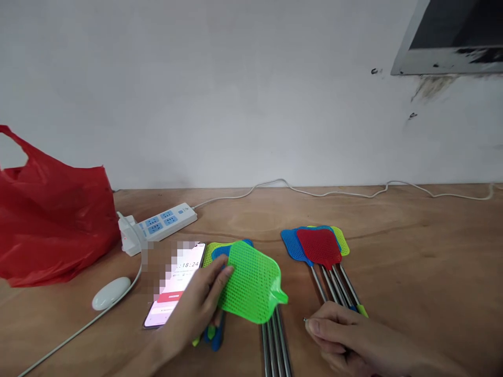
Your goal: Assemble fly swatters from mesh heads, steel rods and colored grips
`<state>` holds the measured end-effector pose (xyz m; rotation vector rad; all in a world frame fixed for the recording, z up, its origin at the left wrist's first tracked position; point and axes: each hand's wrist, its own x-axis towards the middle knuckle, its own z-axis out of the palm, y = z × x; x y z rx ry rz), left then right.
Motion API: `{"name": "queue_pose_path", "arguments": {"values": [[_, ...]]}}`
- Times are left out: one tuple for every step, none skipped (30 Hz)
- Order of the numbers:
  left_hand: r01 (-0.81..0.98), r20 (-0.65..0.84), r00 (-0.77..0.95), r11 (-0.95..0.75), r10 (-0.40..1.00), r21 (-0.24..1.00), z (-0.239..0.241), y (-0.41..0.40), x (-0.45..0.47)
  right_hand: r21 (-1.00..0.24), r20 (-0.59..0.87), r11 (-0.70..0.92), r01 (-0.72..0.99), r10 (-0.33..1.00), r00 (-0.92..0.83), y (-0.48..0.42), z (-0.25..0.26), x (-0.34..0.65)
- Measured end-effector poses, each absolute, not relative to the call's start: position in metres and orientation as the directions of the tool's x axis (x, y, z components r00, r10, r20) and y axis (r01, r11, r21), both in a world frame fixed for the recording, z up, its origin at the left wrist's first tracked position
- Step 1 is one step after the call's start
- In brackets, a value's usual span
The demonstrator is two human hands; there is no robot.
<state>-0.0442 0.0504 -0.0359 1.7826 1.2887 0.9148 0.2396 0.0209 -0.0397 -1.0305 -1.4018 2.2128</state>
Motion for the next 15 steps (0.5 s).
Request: {"name": "queue_pose_path", "arguments": {"values": [[0.423,0.128,0.228,-0.217,0.965,0.880,-0.033,0.053,-0.045,-0.875,-0.396,-0.478,0.074,0.620,-0.677,0.023,-0.041,0.241],[0.425,0.161,0.209,-0.238,0.965,0.873,-0.030,0.055,-0.045,-0.874,-0.380,-0.484,0.027,0.650,-0.658,0.026,-0.042,0.241],[0.432,0.185,0.188,-0.250,0.965,0.866,-0.027,0.056,-0.045,-0.879,-0.353,-0.475,-0.034,0.698,-0.622,0.028,-0.042,0.241],[0.434,0.200,0.203,-0.271,0.959,0.859,-0.025,0.056,-0.044,-0.890,-0.317,-0.445,-0.098,0.760,-0.568,0.031,-0.042,0.241],[0.437,0.203,0.219,-0.282,0.954,0.854,-0.023,0.056,-0.042,-0.905,-0.281,-0.400,-0.147,0.819,-0.501,0.033,-0.042,0.241],[0.438,0.194,0.245,-0.287,0.950,0.852,-0.023,0.054,-0.041,-0.920,-0.250,-0.353,-0.172,0.865,-0.436,0.035,-0.041,0.241],[0.440,0.178,0.274,-0.287,0.945,0.851,-0.023,0.053,-0.039,-0.933,-0.227,-0.315,-0.173,0.890,-0.394,0.035,-0.040,0.241],[0.440,0.158,0.301,-0.284,0.941,0.852,-0.023,0.051,-0.038,-0.942,-0.217,-0.296,-0.159,0.897,-0.386,0.035,-0.039,0.241],[0.438,0.137,0.326,-0.278,0.935,0.855,-0.025,0.050,-0.037,-0.946,-0.219,-0.294,-0.135,0.888,-0.403,0.034,-0.038,0.241],[0.436,0.121,0.342,-0.271,0.932,0.858,-0.026,0.048,-0.036,-0.945,-0.229,-0.307,-0.112,0.866,-0.444,0.032,-0.038,0.242],[0.433,0.109,0.354,-0.265,0.929,0.862,-0.027,0.047,-0.036,-0.940,-0.241,-0.327,-0.096,0.837,-0.492,0.030,-0.038,0.242],[0.427,0.099,0.364,-0.260,0.926,0.866,-0.029,0.047,-0.035,-0.933,-0.252,-0.350,-0.088,0.806,-0.535,0.028,-0.038,0.242],[0.421,0.089,0.374,-0.255,0.923,0.870,-0.029,0.046,-0.036,-0.925,-0.260,-0.370,-0.087,0.783,-0.565,0.027,-0.039,0.242],[0.412,0.081,0.377,-0.245,0.923,0.878,-0.030,0.046,-0.036,-0.920,-0.260,-0.381,-0.097,0.774,-0.577,0.027,-0.040,0.241],[0.398,0.076,0.372,-0.233,0.925,0.887,-0.030,0.046,-0.036,-0.917,-0.252,-0.381,-0.116,0.780,-0.573,0.027,-0.041,0.241]]}}
